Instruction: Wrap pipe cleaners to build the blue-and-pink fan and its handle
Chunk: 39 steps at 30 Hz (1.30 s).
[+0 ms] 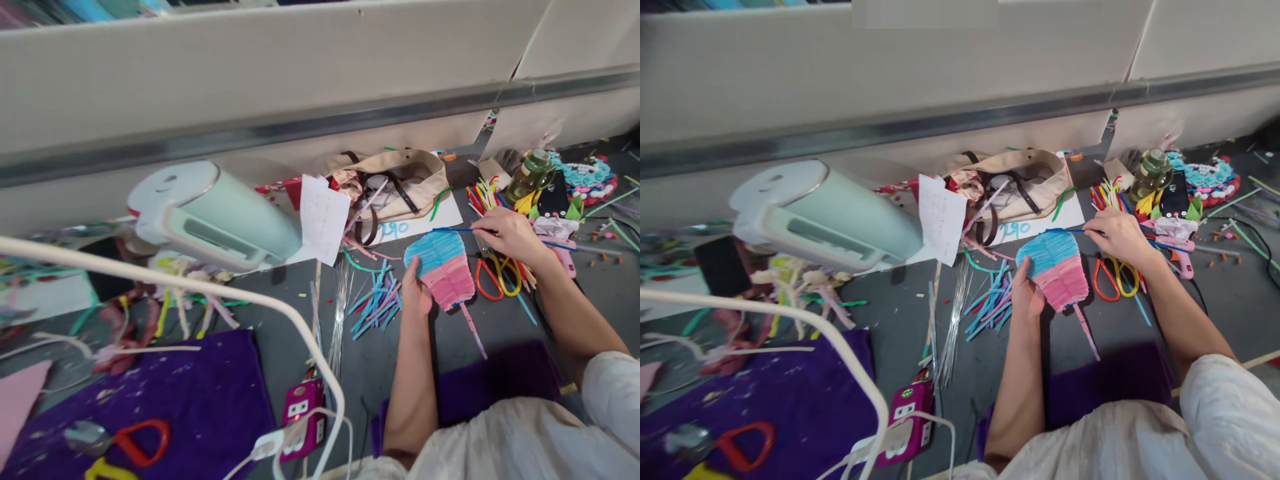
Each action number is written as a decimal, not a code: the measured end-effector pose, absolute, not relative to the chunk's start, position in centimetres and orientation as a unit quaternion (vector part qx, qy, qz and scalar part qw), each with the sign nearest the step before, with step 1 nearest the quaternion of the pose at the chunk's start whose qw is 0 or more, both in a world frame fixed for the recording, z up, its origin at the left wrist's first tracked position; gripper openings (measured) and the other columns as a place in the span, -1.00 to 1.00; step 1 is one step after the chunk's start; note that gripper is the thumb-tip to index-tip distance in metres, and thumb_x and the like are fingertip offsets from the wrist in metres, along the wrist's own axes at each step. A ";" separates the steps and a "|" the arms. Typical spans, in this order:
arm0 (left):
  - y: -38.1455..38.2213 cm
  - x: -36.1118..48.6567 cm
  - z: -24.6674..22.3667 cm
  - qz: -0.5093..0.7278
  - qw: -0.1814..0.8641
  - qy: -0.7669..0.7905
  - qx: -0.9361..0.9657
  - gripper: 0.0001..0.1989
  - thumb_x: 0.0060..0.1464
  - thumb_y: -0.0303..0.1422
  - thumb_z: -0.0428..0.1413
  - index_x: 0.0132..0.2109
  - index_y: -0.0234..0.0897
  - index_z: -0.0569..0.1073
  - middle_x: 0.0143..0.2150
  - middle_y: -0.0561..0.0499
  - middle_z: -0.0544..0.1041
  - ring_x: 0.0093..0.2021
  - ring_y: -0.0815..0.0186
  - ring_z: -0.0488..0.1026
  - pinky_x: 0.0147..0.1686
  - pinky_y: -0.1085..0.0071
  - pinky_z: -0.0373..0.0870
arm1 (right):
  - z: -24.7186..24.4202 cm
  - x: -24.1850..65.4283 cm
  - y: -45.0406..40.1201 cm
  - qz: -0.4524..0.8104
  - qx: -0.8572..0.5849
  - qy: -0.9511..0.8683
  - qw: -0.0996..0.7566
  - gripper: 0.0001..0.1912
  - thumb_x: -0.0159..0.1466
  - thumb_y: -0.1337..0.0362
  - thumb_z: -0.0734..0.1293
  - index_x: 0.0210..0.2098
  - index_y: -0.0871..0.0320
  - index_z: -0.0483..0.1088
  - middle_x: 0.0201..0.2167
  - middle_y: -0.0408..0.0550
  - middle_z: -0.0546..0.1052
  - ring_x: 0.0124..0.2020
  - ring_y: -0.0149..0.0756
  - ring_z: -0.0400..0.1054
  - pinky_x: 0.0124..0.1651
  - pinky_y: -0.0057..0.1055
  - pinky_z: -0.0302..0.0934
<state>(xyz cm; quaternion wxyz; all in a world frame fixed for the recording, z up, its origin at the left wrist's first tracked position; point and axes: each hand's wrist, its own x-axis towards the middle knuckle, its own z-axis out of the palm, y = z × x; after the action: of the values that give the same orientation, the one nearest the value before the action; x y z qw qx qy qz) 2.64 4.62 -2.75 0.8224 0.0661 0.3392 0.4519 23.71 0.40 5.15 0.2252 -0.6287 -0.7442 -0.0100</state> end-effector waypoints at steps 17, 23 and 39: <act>5.6 0.8 -2.5 0.484 0.796 0.343 0.120 -0.68 0.03 -0.17 0.18 -0.20 -0.35 0.56 -0.22 -0.12 0.61 -0.07 0.09 0.54 0.04 0.18 0.39 | 5.6 21.7 0.6 0.013 -0.625 -0.758 0.187 -0.75 0.31 0.28 0.21 -0.21 0.14 0.54 -0.27 0.02 0.58 -0.17 -0.17 0.42 -0.13 -0.31 0.22; 6.7 -1.0 -2.9 0.494 0.783 0.329 0.185 -0.74 -0.01 -0.26 0.18 -0.19 -0.33 0.55 -0.17 -0.11 0.60 -0.07 0.13 0.52 0.00 0.22 0.39 | 5.5 20.0 0.4 0.052 -0.615 -0.761 0.197 -0.74 0.30 0.30 0.21 -0.14 0.09 0.52 -0.24 -0.04 0.60 -0.18 -0.22 0.45 -0.11 -0.34 0.25; 5.5 -0.2 -2.9 0.410 0.786 0.333 0.322 -0.68 -0.24 -0.43 0.32 -0.21 -0.31 0.59 -0.30 -0.02 0.60 -0.35 0.31 0.50 -0.29 0.44 0.39 | 7.1 20.8 0.8 0.063 -0.547 -0.819 0.164 -0.72 0.34 0.22 0.20 -0.12 0.09 0.52 -0.30 -0.01 0.56 -0.21 -0.23 0.40 -0.16 -0.36 0.22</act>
<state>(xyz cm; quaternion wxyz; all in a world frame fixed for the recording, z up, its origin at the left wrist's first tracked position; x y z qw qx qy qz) -0.23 5.50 -2.87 0.7855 0.3223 0.3326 0.4104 20.82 0.80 7.08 0.1638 -0.5466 -0.8188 0.0631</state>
